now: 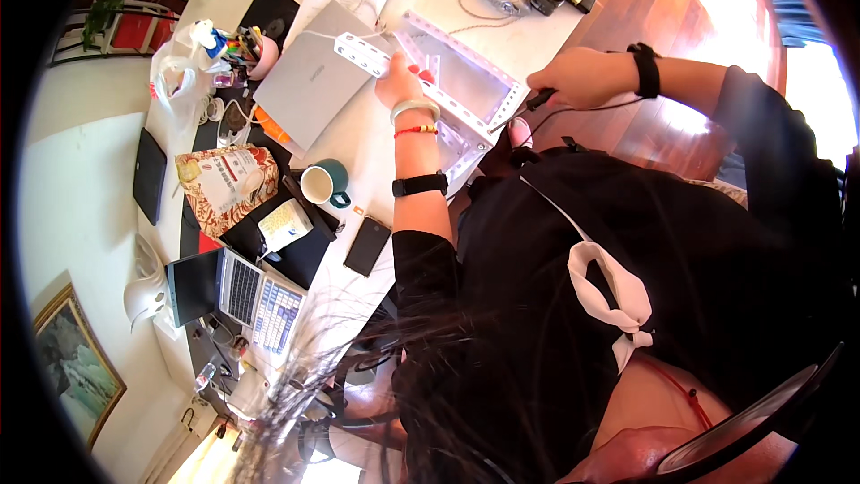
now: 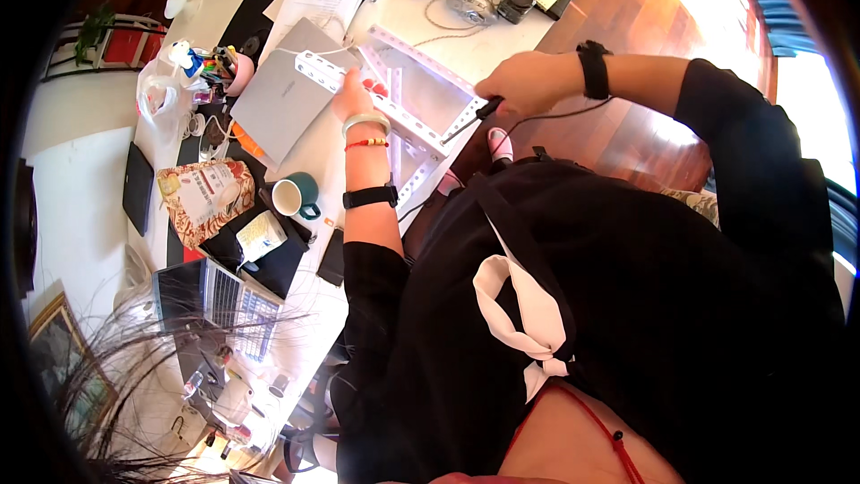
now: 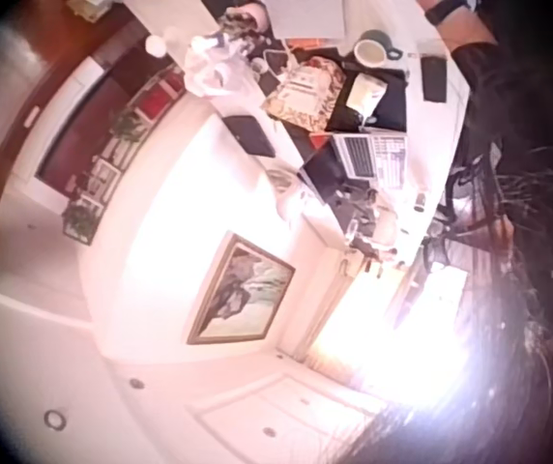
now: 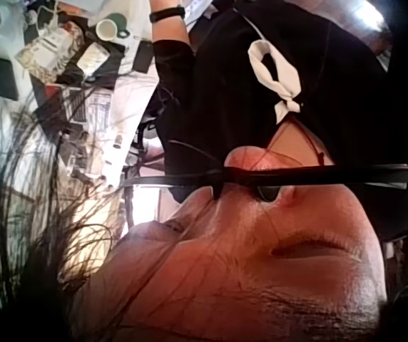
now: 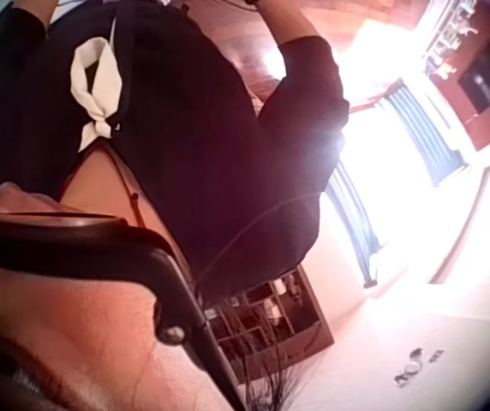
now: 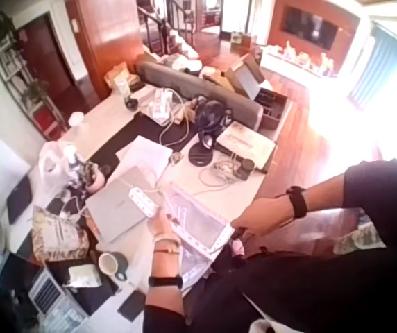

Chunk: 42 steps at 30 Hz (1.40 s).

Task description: The person assembles a white metal structural component using a screwdriver to tighten screws, then places the assembled piece into a red shopping bag.

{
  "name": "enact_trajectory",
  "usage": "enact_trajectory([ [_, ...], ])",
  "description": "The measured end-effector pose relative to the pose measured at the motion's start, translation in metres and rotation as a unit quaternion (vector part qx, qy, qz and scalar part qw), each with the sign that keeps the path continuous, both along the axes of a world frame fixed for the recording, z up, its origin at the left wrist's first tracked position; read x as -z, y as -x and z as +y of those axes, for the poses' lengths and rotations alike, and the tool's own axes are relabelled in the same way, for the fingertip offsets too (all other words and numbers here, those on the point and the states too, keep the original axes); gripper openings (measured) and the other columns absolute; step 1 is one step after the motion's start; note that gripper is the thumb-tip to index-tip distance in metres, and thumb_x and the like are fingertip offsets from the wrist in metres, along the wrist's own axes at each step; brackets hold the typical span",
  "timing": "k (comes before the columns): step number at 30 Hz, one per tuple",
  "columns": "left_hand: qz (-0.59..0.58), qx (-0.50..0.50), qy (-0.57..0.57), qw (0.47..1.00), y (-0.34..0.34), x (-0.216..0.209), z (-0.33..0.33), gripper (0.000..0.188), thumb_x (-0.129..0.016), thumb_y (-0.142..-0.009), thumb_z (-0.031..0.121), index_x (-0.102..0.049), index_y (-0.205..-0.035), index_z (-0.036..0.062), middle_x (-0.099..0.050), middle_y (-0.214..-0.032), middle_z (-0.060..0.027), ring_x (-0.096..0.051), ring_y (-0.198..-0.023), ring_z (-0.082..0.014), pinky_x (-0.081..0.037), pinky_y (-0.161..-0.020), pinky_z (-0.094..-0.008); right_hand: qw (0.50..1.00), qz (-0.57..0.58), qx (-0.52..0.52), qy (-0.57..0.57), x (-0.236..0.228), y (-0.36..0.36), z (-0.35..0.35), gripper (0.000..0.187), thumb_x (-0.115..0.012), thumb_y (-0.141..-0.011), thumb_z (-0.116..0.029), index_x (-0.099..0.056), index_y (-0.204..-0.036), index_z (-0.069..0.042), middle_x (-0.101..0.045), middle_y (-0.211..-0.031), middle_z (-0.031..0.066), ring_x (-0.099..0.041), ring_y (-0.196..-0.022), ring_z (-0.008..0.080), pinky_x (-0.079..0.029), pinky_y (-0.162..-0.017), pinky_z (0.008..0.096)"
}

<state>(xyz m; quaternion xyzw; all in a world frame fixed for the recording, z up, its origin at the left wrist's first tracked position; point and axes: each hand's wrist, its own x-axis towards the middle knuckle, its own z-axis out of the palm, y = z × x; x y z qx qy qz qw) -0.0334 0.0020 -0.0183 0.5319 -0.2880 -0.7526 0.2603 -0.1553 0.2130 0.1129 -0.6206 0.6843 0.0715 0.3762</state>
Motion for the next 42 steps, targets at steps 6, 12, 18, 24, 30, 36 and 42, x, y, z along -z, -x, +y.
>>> enact_trajectory([
  [6, -0.001, -0.007, -0.005, 1.0, 0.003, 0.002, -0.001, 0.028, -0.062, -0.082, 0.015, -0.05, -0.098, -0.004, -0.051, -0.068, -0.0118, -0.048, -0.042, -0.0222, -0.041, -0.037, -0.035, 0.958, 0.061, -0.049, 0.277, 0.001, -0.014, -0.001, 0.021, -0.06, -0.079, -0.015, -0.055, -0.097, -0.005, -0.055, -0.083, 0.0107, -0.055, -0.081, 0.0324, -0.045, -0.073, 0.0413],
  [12, -0.004, -0.014, -0.002, 1.0, 0.003, 0.005, -0.002, 0.03, -0.061, -0.082, 0.015, -0.049, -0.099, -0.0063, -0.051, -0.07, -0.0128, -0.049, -0.041, -0.0235, -0.041, -0.037, -0.0363, 0.985, -0.053, 0.075, 0.148, 0.021, 0.016, 0.004, 0.027, -0.069, -0.074, -0.018, -0.057, -0.091, -0.001, -0.059, -0.083, 0.0149, -0.057, -0.077, 0.0302, -0.046, -0.068, 0.0408],
  [18, -0.007, -0.017, 0.001, 1.0, 0.0, 0.009, -0.005, 0.031, -0.06, -0.082, 0.015, -0.048, -0.1, -0.0074, -0.052, -0.072, -0.0137, -0.052, -0.044, -0.0245, -0.042, -0.038, -0.0368, 0.956, -0.145, 0.224, 0.119, 0.017, 0.009, 0.004, 0.021, -0.064, -0.082, -0.019, -0.062, -0.087, 0.001, -0.061, -0.083, 0.0159, -0.059, -0.076, 0.0328, -0.047, -0.068, 0.0398],
  [24, -0.012, -0.018, -0.005, 1.0, -0.001, 0.014, -0.01, 0.032, -0.06, -0.082, 0.015, -0.049, -0.102, -0.007, -0.052, -0.072, -0.0138, -0.052, -0.045, -0.0248, -0.043, -0.038, -0.0376, 0.992, -0.065, 0.107, 0.036, 0.027, 0.01, 0.005, 0.029, -0.059, -0.088, -0.027, -0.058, -0.098, 0.0, -0.061, -0.09, 0.0172, -0.06, -0.081, 0.0366, -0.048, -0.069, 0.0408],
  [30, -0.019, -0.025, -0.002, 1.0, -0.006, 0.016, -0.013, 0.033, -0.06, -0.083, 0.016, -0.049, -0.103, -0.0062, -0.053, -0.074, -0.0136, -0.053, -0.047, -0.0248, -0.044, -0.04, -0.0372, 0.995, 0.037, 0.048, 0.08, 0.006, -0.011, 0.004, 0.028, -0.058, -0.088, -0.027, -0.055, -0.096, -0.001, -0.055, -0.094, 0.0177, -0.059, -0.083, 0.0375, -0.047, -0.071, 0.0444],
  [36, -0.033, 0.004, -0.015, 0.999, -0.007, 0.003, -0.009, 0.025, -0.057, -0.089, 0.019, -0.047, -0.103, 0.0006, -0.049, -0.077, -0.0094, -0.05, -0.055, -0.0206, -0.046, -0.047, -0.0341, 0.972, 0.03, 0.034, 0.229, 0.035, 0.0, 0.021, 0.021, -0.061, -0.085, -0.022, -0.055, -0.097, -0.006, -0.055, -0.084, 0.0144, -0.06, -0.076, 0.0352, -0.048, -0.068, 0.0439],
  [42, -0.033, -0.004, -0.014, 0.999, -0.01, 0.001, -0.008, 0.027, -0.057, -0.089, 0.019, -0.047, -0.105, 0.0003, -0.049, -0.078, -0.0092, -0.051, -0.056, -0.02, -0.048, -0.049, -0.0336, 0.989, 0.104, -0.002, 0.108, 0.005, -0.014, 0.006, 0.015, -0.06, -0.086, -0.019, -0.057, -0.091, -0.006, -0.055, -0.08, 0.013, -0.059, -0.082, 0.0318, -0.048, -0.07, 0.0417],
])
